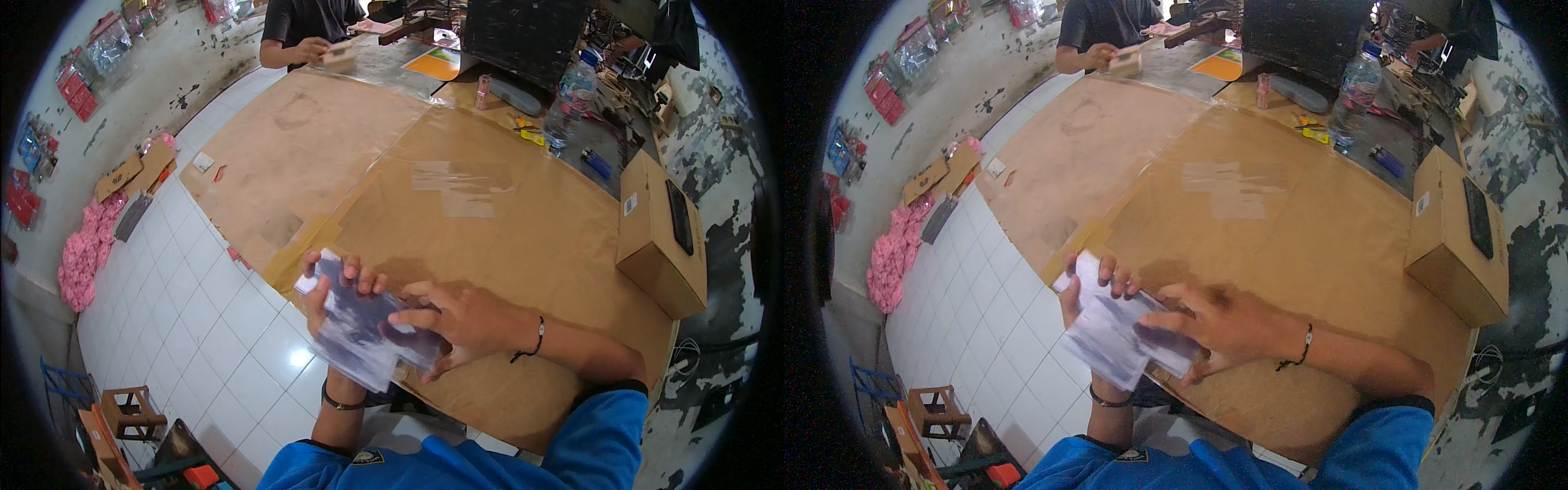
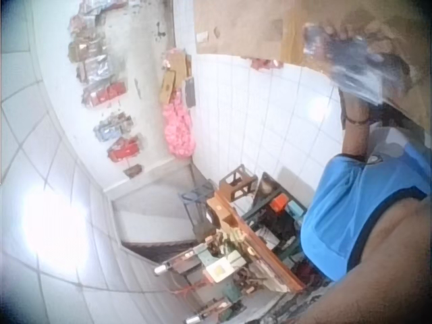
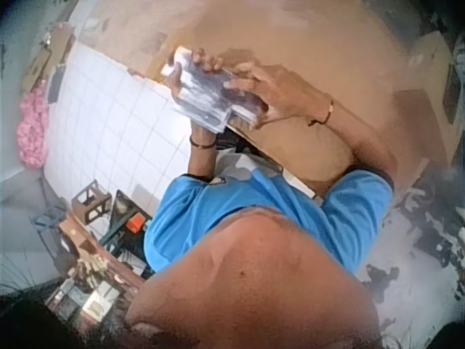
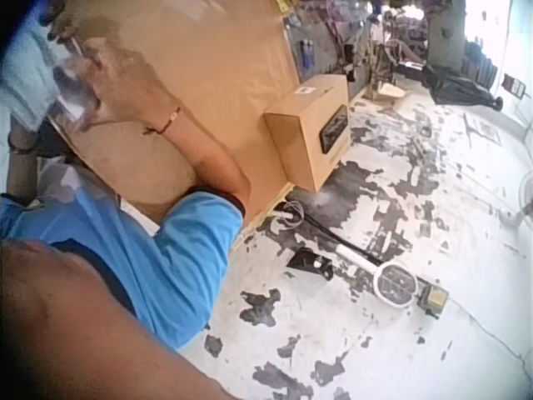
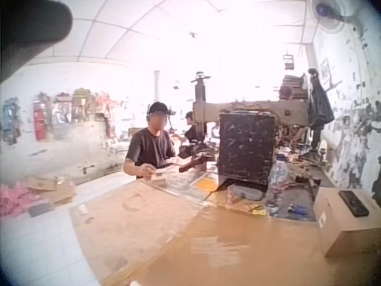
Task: The person aligns and stacks thin, transparent plastic sheets on a wooden board by hand. They pick up several individual sheets from a pile and organize them into a stack before setting them aside.
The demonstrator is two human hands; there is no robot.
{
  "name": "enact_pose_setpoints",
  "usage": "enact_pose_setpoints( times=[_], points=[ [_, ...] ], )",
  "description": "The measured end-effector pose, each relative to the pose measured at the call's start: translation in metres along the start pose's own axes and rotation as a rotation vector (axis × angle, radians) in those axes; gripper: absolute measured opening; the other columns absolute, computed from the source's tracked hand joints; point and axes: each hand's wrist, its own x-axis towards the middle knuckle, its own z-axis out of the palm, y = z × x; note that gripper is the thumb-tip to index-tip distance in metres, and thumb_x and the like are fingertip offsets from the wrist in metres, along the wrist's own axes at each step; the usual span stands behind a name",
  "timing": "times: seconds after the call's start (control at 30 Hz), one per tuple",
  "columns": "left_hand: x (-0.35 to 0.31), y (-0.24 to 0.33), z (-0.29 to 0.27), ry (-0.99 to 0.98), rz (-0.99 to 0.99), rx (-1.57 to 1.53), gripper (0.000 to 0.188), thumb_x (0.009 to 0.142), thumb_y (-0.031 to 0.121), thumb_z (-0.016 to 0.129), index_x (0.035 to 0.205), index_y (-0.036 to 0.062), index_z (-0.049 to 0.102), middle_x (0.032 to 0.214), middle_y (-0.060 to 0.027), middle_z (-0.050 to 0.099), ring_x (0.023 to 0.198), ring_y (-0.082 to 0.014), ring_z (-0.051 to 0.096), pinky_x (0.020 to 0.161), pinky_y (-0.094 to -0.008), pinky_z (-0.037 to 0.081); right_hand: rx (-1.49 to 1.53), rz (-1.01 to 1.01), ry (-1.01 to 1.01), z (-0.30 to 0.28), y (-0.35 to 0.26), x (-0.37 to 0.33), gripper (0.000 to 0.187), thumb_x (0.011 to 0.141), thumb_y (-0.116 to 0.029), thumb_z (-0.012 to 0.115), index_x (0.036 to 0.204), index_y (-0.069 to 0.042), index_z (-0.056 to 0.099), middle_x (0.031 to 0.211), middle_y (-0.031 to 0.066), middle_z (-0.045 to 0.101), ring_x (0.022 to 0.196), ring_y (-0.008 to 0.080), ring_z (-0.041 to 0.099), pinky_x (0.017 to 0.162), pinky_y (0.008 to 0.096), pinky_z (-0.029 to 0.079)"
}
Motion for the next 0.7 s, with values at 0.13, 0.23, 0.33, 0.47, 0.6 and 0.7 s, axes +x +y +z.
enact_pose_setpoints(
  times=[0.13,0.23,0.33,0.47,0.6,0.7],
  points=[
    [0.006,0.009,-0.004,0.092,-0.066,-0.065,0.012,0.098,0.027,0.058,0.096,0.0155,0.055,0.090,-0.0075,0.051,0.081,-0.0189,0.050,0.075,-0.0351,0.046,-0.053,-0.071,0.114,0.006,0.007,-0.004,0.059,0.086,-0.025,0.068,0.143,-0.030,0.050,0.142,0.0156,0.045,0.116,0.0345,0.059,0.098,0.0412,0.050],
    [0.003,0.002,-0.009,0.122,-0.073,-0.037,0.010,0.098,0.026,0.056,0.099,0.0158,0.053,0.091,-0.0092,0.051,0.082,-0.0209,0.052,0.074,-0.0362,0.048,-0.273,-0.180,0.220,0.008,0.011,-0.003,0.050,0.091,-0.018,0.059,0.140,-0.025,0.055,0.142,0.0112,0.048,0.117,0.0280,0.059,0.102,0.0387,0.046],
    [-0.007,-0.010,0.019,0.186,-0.052,0.068,0.013,0.099,0.027,0.052,0.104,0.0150,0.053,0.097,-0.0111,0.050,0.077,-0.0211,0.049,0.071,-0.0355,0.047,-0.334,-0.287,0.236,0.005,0.007,-0.001,0.041,0.091,-0.016,0.060,0.132,-0.016,0.061,0.134,0.0087,0.060,0.115,0.0227,0.061,0.094,0.0360,0.050],
    [-0.002,-0.001,0.009,-0.112,-0.124,0.180,0.018,0.093,0.026,0.058,0.105,0.0162,0.049,0.095,-0.0124,0.049,0.077,-0.0223,0.051,0.070,-0.0363,0.049,-0.297,-0.294,0.177,0.001,0.003,-0.003,0.046,0.090,-0.016,0.057,0.136,-0.014,0.059,0.130,0.0054,0.063,0.111,0.0205,0.063,0.093,0.0358,0.050],
    [-0.007,0.010,0.005,-0.194,-0.283,0.484,0.023,0.087,0.017,0.062,0.101,0.0115,0.045,0.092,-0.0107,0.047,0.082,-0.0211,0.052,0.067,-0.0303,0.047,-0.249,-0.334,-0.049,0.001,0.005,-0.006,0.046,0.091,-0.018,0.053,0.137,-0.017,0.059,0.129,0.0016,0.062,0.115,0.0193,0.061,0.099,0.0366,0.047],
    [-0.006,0.027,0.002,-0.507,-0.562,0.893,0.020,0.087,0.016,0.063,0.093,0.0073,0.046,0.089,-0.0062,0.046,0.086,-0.0173,0.046,0.074,-0.0297,0.041,-0.109,-0.445,-0.049,0.011,0.010,-0.004,0.044,0.092,-0.019,0.052,0.134,-0.019,0.061,0.128,0.0000,0.064,0.116,0.0199,0.061,0.104,0.0378,0.045]
  ],
)
